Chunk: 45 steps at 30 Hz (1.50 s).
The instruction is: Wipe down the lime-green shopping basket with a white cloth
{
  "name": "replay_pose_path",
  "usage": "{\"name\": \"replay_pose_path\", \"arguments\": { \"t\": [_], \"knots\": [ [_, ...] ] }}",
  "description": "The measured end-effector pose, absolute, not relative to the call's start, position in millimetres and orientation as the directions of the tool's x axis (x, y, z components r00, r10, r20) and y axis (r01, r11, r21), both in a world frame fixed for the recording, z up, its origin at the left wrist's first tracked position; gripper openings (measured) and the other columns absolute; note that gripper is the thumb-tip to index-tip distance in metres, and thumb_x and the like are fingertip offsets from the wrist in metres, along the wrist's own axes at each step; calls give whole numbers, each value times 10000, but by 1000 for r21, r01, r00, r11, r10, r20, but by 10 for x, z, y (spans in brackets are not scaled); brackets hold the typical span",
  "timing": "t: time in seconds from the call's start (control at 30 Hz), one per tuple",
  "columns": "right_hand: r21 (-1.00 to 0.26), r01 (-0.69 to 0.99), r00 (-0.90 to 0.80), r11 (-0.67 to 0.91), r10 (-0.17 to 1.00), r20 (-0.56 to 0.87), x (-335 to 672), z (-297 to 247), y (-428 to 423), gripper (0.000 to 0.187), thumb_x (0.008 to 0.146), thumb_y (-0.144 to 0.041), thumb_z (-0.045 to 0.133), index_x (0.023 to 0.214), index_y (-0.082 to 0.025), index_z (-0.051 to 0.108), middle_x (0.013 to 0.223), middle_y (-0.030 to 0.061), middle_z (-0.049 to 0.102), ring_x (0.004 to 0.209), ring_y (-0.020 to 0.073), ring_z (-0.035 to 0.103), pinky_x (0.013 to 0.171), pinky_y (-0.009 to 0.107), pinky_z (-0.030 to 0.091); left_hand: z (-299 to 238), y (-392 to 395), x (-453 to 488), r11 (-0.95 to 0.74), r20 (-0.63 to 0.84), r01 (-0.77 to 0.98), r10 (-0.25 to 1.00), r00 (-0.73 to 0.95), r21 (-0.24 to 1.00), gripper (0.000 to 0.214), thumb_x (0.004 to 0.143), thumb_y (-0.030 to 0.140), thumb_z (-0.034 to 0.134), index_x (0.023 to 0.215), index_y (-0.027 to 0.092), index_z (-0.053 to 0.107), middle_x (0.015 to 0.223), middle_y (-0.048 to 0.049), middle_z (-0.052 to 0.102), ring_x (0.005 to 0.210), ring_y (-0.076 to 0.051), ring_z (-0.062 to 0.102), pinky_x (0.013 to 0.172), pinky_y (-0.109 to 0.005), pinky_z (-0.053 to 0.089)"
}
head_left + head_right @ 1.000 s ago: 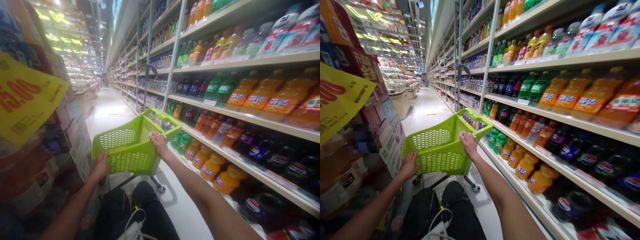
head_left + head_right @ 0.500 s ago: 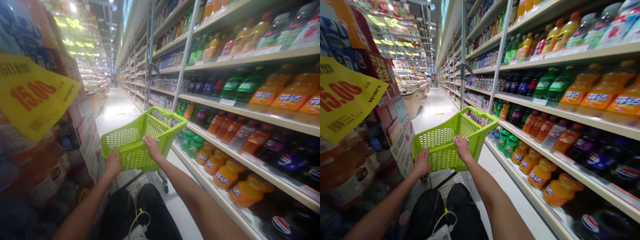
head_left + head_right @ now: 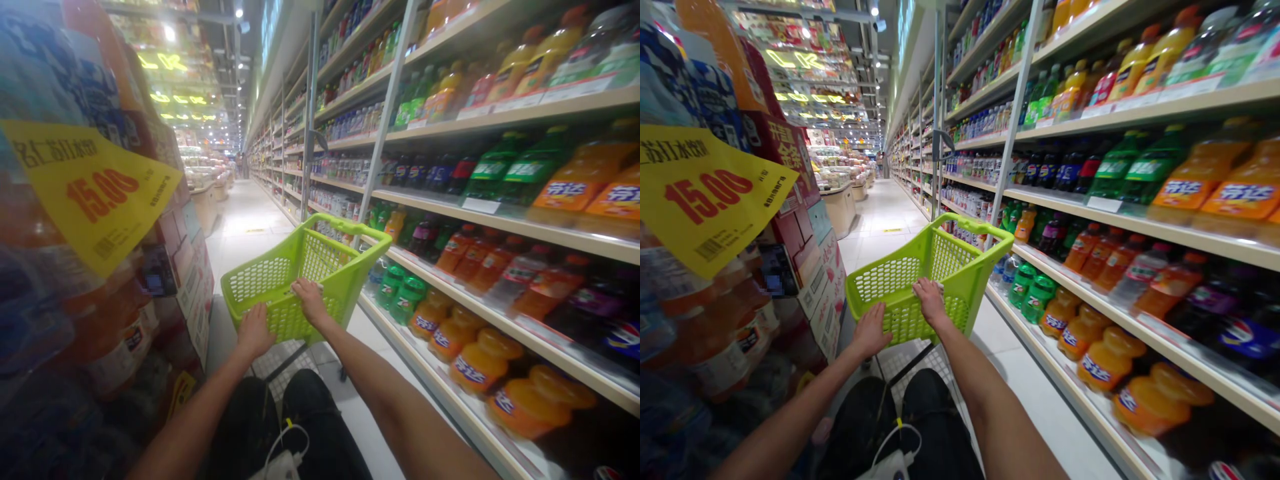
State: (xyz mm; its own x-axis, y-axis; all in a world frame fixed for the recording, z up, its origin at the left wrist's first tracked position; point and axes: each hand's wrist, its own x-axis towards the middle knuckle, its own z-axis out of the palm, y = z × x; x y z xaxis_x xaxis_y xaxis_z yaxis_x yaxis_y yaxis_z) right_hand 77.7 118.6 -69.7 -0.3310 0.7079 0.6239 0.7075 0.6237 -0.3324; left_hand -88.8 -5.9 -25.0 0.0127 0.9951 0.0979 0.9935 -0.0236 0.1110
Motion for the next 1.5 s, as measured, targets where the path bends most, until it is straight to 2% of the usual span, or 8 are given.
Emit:
{"name": "replay_pose_path", "arguments": {
  "t": [0.13, 0.33, 0.5, 0.67, 0.9, 1.1, 1.27, 1.5],
  "knots": [
    [-364, 747, -289, 557, 765, 576, 1034, -647, 1312, 461, 736, 48, 419, 1059, -205, 631, 1290, 106, 518, 1253, 223, 400, 1050, 498, 242, -238, -65, -755, -157, 88, 976, 986, 145, 150, 731, 682, 264, 488, 1349, 61, 273, 1433, -147, 325, 1320, -221, 291, 1086, -338, 227],
    [-378, 758, -298, 531, 798, 523, 1274, -576, 1374, 522, 700, 70, 403, 1106, -185, 612, 1281, 111, 521, 1235, 205, 420, 1058, 450, 259, -301, 32, -1167, -175, 38, 984, 984, 173, 39, 640, 734, 207, 470, 1351, 175, 304, 1444, -88, 324, 1341, -247, 245, 1089, -515, 137],
    [-420, 691, -331, 589, 774, 540, 1139, -631, 1162, 535, 708, 55, 382, 1147, -172, 586, 1259, 115, 529, 1218, 199, 428, 1039, 426, 299, -404, 120, -1285, -264, 161, 964, 951, 263, -21, 429, 851, 245, 406, 1279, 253, 426, 1364, -51, 454, 1284, -230, 344, 1067, -493, 188],
    [-413, 582, -460, 701, 702, 544, 868, -639, 756, 465, 752, 8, 399, 1131, -180, 594, 1219, 112, 549, 1164, 193, 461, 1014, 401, 325, -378, 151, -1101, -269, 247, 963, 932, 265, -18, 273, 884, 274, 389, 1095, 276, 562, 1096, -33, 627, 1090, -205, 494, 971, -441, 279],
    [-424, 580, -441, 695, 706, 554, 838, -728, 489, 503, 689, 16, 422, 1118, -179, 595, 1219, 109, 553, 1188, 208, 447, 1040, 452, 295, -380, 28, -854, -199, 297, 979, 933, 205, -51, 213, 869, 303, 427, 972, 238, 602, 957, -45, 644, 987, -223, 520, 856, -405, 315],
    [-398, 617, -439, 679, 717, 542, 1172, -739, 525, 498, 672, 12, 424, 1094, -172, 613, 1239, 111, 550, 1199, 203, 458, 1045, 439, 316, -355, -31, -613, -242, 236, 970, 941, 241, -25, 243, 858, 329, 424, 1006, 240, 594, 987, -66, 633, 1032, -232, 511, 897, -415, 334],
    [-425, 682, -346, 596, 774, 529, 1410, -730, 603, 479, 692, 8, 410, 1080, -174, 625, 1232, 103, 561, 1188, 198, 476, 1034, 428, 347, -276, 20, -948, -10, 179, 1000, 984, 8, 7, 476, 821, 349, 459, 1274, 204, 425, 1372, -113, 426, 1289, -280, 319, 1047, -543, 177],
    [-429, 727, -187, 537, 755, 628, 981, -965, 361, 500, 731, 5, 389, 1164, -163, 573, 1276, 117, 526, 1246, 224, 406, 1072, 484, 257, -417, -27, -1052, -80, 71, 995, 994, 83, -56, 628, 802, 251, 425, 1394, 176, 228, 1502, -89, 141, 1378, -248, 115, 1076, -571, 90]
  ]
}}
